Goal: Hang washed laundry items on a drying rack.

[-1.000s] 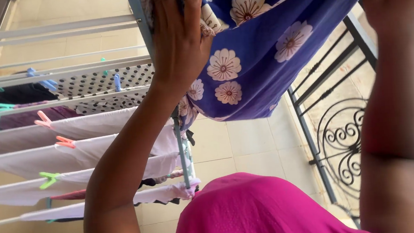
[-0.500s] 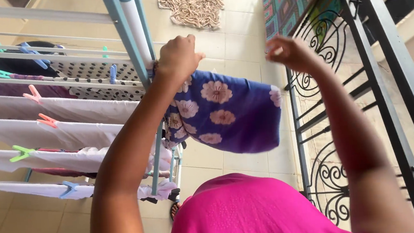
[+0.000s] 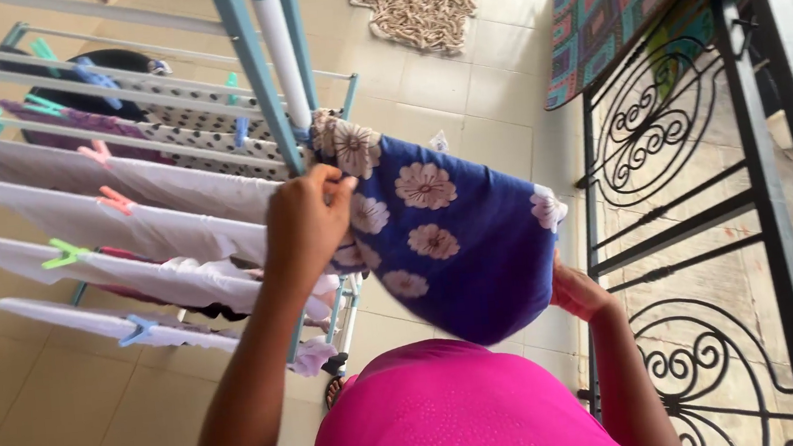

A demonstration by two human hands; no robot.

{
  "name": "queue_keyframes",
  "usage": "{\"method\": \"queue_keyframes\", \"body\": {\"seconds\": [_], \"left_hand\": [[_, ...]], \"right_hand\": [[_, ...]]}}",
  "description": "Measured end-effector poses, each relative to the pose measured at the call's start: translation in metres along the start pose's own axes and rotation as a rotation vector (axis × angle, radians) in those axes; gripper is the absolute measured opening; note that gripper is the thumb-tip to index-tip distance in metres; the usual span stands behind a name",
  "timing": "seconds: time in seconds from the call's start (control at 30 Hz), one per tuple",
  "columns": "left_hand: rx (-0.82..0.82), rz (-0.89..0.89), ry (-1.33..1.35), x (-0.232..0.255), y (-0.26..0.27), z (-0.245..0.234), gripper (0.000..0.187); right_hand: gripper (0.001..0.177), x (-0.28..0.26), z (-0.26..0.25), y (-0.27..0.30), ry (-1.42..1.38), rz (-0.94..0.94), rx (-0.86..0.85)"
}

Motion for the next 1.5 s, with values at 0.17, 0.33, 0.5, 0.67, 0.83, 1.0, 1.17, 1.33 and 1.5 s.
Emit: {"method": "queue_keyframes", "body": {"seconds": [0.17, 0.33, 0.5, 0.67, 0.83, 1.0, 1.17, 1.33, 1.5], "left_hand": [[0.199, 0.153, -0.043, 0.001, 0.006, 0.037, 0.068], [0.182, 0.058, -0.137, 0.023, 0.000, 0.032, 0.065], [0.194, 0.081, -0.209, 0.017, -0.011, 0.039, 0.038], [0.194, 0.112, -0.270, 0.030, -0.018, 0.026, 0.021], [0.250, 0.172, -0.227, 0.045, -0.037, 0.006, 0.021], [0.298, 0.155, -0.346, 0.043, -0.053, 0.017, 0.020], [0.233, 0.125, -0.388, 0.053, -0.039, 0.005, 0.019], [0.370, 0.414, -0.415, 0.079, -0.009, -0.028, 0.052], [0.368, 0.622, -0.367, 0.069, -0.013, 0.000, 0.028]], "right_hand": [[0.067, -0.038, 0.081, 0.025, -0.401, -0.190, -0.031], [0.038, -0.058, 0.074, 0.038, -0.348, -0.699, -0.324], [0.052, -0.133, 0.188, 0.097, -0.511, -0.681, -0.109], [0.053, -0.145, 0.195, 0.105, -0.878, -0.643, -0.069], [0.043, -0.202, 0.208, 0.139, -0.570, -1.046, 0.071], [0.035, -0.240, 0.226, 0.138, -0.332, -1.069, 0.033], [0.027, -0.248, 0.216, 0.141, 0.027, -0.981, 0.242], [0.027, -0.224, 0.191, 0.173, 0.467, -1.038, 0.843], [0.027, -0.193, 0.152, 0.149, 0.132, -1.012, 0.673]]}}
Point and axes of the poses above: each hand's wrist, its own y-axis away from the middle knuckle, its own z-axis out of the palm, x = y × z, the point moved 7 cm from there along -y, towards the middle knuckle, and after that the axes turned 14 degrees about -y, right-handed, at the moved point
